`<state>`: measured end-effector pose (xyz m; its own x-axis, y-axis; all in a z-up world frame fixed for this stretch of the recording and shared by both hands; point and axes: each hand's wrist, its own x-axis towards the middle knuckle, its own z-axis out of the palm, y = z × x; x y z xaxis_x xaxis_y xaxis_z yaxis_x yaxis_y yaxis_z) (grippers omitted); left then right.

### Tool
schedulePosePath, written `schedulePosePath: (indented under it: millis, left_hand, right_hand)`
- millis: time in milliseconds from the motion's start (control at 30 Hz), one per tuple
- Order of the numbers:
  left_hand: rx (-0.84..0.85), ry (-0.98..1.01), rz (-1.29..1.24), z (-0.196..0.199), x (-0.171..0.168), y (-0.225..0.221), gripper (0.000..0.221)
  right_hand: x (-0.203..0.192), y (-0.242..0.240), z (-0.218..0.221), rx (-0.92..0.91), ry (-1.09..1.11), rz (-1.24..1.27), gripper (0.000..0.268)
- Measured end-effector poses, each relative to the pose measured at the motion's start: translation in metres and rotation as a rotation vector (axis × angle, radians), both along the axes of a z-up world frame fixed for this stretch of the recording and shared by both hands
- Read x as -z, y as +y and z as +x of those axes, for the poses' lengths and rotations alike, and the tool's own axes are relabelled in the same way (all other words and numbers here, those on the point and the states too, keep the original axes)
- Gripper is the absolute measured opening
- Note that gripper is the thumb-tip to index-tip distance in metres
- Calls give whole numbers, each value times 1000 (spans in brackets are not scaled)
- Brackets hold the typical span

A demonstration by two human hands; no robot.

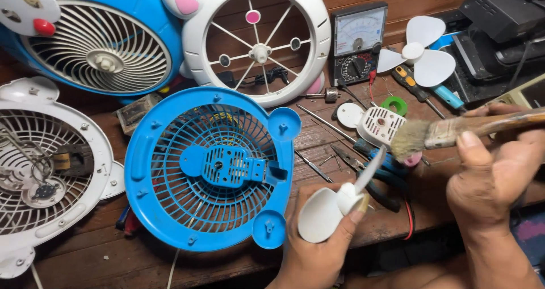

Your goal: Disassembling a small electric fan with a screwdriver and cleaning the blades with a brush.

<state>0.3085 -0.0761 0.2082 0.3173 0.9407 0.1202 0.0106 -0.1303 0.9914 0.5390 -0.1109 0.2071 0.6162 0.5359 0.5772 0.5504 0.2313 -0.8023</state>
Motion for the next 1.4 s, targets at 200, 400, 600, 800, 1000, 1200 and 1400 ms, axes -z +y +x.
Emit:
schedulePosePath:
  millis: [200, 400, 600, 800, 1000, 1200, 1400]
  left_hand:
    - [156, -102, 279, -14, 19, -2, 28]
    - [270, -94, 394, -35, 32, -7, 29]
    - [253, -88, 379, -51, 54, -13, 31]
    - [233, -128, 443, -56, 49, -10, 27]
    - [239, -135, 553, -65, 58, -4, 32]
    - [231, -101, 570, -79, 75, -6, 39]
    - [178, -1, 421, -108, 50, -6, 36]
  right_hand:
    - [0, 38, -2, -95, 757, 152, 9]
    - [-54, 86, -22, -374, -15, -823, 28]
    - [-45, 150, -69, -516, -185, -1295, 52]
    - [3, 167, -62, -633, 265, -1068, 46]
    - [10, 161, -94, -569, 723, -830, 19]
    - [8, 178, -148, -550, 728, -759, 12]
    - [15, 213, -167, -656, 724, -688, 12]
